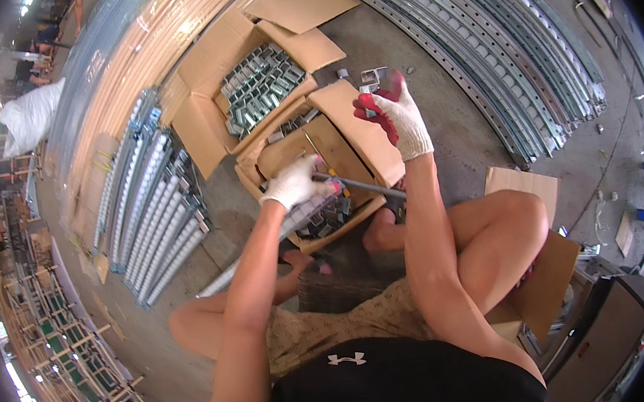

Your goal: The person attaches metal brackets to long perforated metal tracks using a hammer and pins while sitting on the floor, handling items from a cardboard box.

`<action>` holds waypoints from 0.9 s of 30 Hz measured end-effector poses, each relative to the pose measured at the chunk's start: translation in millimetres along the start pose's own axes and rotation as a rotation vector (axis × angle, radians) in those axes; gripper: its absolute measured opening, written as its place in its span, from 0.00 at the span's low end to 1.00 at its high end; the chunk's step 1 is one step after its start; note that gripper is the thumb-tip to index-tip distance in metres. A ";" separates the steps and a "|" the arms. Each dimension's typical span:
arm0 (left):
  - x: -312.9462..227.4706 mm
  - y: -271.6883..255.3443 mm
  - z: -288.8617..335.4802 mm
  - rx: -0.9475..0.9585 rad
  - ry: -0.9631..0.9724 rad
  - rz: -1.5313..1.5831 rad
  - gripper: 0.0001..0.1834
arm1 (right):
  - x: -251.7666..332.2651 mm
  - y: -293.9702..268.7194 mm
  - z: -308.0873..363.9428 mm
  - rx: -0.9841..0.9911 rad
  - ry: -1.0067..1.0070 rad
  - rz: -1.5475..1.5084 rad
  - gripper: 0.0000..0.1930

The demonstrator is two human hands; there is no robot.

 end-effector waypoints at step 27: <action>-18.3 14.8 133.5 -0.495 0.176 -0.035 0.40 | -49.3 106.5 159.0 -0.087 -0.336 1.169 0.16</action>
Point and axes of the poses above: each hand's wrist, its own z-axis away from the middle knuckle, its own y-axis out of the palm, x = y × z, the point moved 4 cm from there along -z, towards the middle knuckle, and after that the axes turned 9 degrees about y, right-handed, at the moved point
